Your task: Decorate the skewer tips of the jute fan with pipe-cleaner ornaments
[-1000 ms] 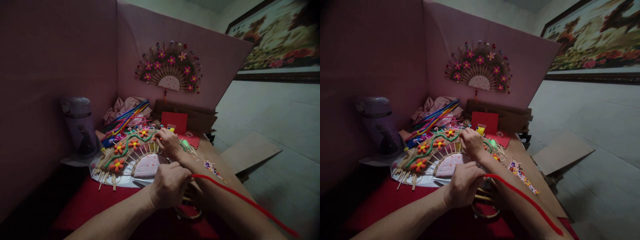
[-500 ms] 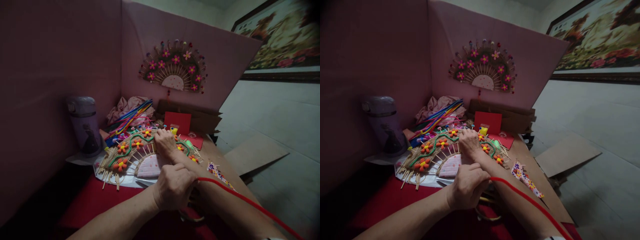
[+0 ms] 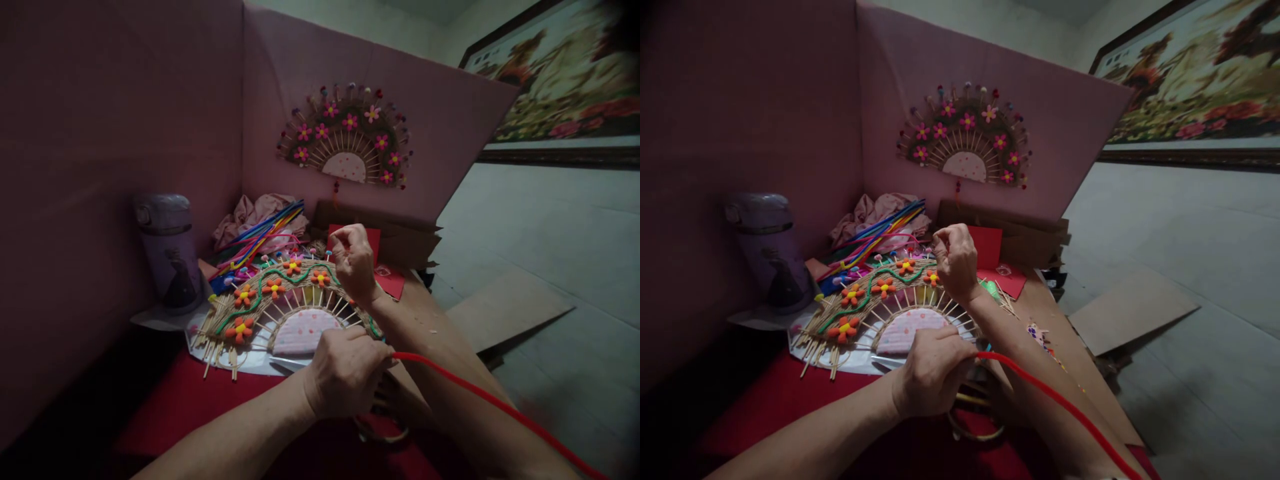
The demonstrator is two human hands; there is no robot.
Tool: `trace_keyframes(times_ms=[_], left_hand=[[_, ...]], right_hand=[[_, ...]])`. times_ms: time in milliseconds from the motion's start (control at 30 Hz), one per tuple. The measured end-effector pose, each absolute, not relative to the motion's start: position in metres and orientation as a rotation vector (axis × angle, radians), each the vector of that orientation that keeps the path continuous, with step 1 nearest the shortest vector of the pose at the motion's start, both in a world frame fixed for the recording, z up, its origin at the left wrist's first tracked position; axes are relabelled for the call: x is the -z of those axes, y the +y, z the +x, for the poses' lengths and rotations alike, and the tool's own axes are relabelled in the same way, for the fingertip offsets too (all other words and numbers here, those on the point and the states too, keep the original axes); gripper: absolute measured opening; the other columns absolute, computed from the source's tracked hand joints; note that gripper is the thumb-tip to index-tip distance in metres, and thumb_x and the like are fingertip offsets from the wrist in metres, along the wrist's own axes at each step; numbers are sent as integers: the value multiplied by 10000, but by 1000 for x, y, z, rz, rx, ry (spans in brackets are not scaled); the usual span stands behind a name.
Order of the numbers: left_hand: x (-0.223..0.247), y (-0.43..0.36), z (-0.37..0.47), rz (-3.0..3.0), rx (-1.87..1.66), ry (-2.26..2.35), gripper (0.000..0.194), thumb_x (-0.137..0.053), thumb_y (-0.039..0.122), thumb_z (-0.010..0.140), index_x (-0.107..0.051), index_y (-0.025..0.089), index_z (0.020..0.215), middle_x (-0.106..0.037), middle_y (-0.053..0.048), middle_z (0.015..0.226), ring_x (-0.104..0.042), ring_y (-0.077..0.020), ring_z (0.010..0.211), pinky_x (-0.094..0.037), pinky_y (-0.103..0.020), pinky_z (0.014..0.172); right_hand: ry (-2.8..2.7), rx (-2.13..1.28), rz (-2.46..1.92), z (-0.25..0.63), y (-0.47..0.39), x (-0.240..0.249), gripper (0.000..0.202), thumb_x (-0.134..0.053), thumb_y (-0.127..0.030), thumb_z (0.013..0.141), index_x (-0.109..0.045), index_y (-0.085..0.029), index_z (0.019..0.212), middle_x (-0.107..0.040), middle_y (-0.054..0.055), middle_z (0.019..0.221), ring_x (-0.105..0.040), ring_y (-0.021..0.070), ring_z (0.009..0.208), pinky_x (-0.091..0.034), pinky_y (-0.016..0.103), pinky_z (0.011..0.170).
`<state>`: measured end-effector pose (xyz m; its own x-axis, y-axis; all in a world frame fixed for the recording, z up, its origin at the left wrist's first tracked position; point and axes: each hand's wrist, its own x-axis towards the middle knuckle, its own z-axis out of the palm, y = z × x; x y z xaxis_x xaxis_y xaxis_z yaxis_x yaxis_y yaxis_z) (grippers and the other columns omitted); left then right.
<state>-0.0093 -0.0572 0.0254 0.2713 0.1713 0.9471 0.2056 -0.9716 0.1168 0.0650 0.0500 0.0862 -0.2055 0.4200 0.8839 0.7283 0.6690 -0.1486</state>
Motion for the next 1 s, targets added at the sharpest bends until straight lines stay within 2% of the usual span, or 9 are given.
trace_keyframes(times_ms=[133,300,400,567,800,1000], left_hand=[[-27,-58,-10,-2486,1852,-366,139,-400,133,826,-525,143,765,-523,-6,531,-415,-111,453,-324,-245,454],[-25,-57,-10,-2487,1860,-350,140,-405,126,806,-516,144,723,-516,-9,514,-402,-113,455,-317,-247,457],[-25,-57,-10,-2512,1836,-365,155,-397,137,818,-519,144,722,-530,-15,521,-427,-116,466,-332,-250,468],[-26,-59,-11,-2503,1888,-347,139,-410,128,813,-529,138,742,-559,-25,539,-443,-116,473,-354,-250,468],[-26,-62,-11,-2454,1921,-311,116,-423,113,792,-534,134,766,-554,-15,532,-458,-112,467,-370,-252,475],[-25,-63,-11,-2409,1969,-268,115,-423,125,779,-538,136,787,-560,-21,537,-482,-118,473,-403,-259,485]], right_hand=[[-1689,300,-815,62,41,-100,133,-386,-280,911,-475,-187,878,-510,61,887,-514,165,823,-424,298,745],[-1840,-147,-760,46,38,-88,111,-396,-253,900,-479,-182,880,-566,13,759,-542,122,682,-425,240,641],[-2029,-298,-799,34,40,-72,77,-435,-158,842,-507,-177,823,-593,-6,711,-550,109,647,-416,214,622],[-2329,-176,-807,19,42,-54,150,-472,-42,751,-568,-156,765,-621,1,725,-540,101,663,-393,195,640],[-2607,179,-810,2,36,-44,133,-509,-135,804,-623,-192,840,-629,25,848,-539,133,740,-365,227,638],[-2688,432,-802,-8,32,-38,102,-494,-189,830,-591,-158,841,-604,67,868,-530,160,750,-361,267,633]])
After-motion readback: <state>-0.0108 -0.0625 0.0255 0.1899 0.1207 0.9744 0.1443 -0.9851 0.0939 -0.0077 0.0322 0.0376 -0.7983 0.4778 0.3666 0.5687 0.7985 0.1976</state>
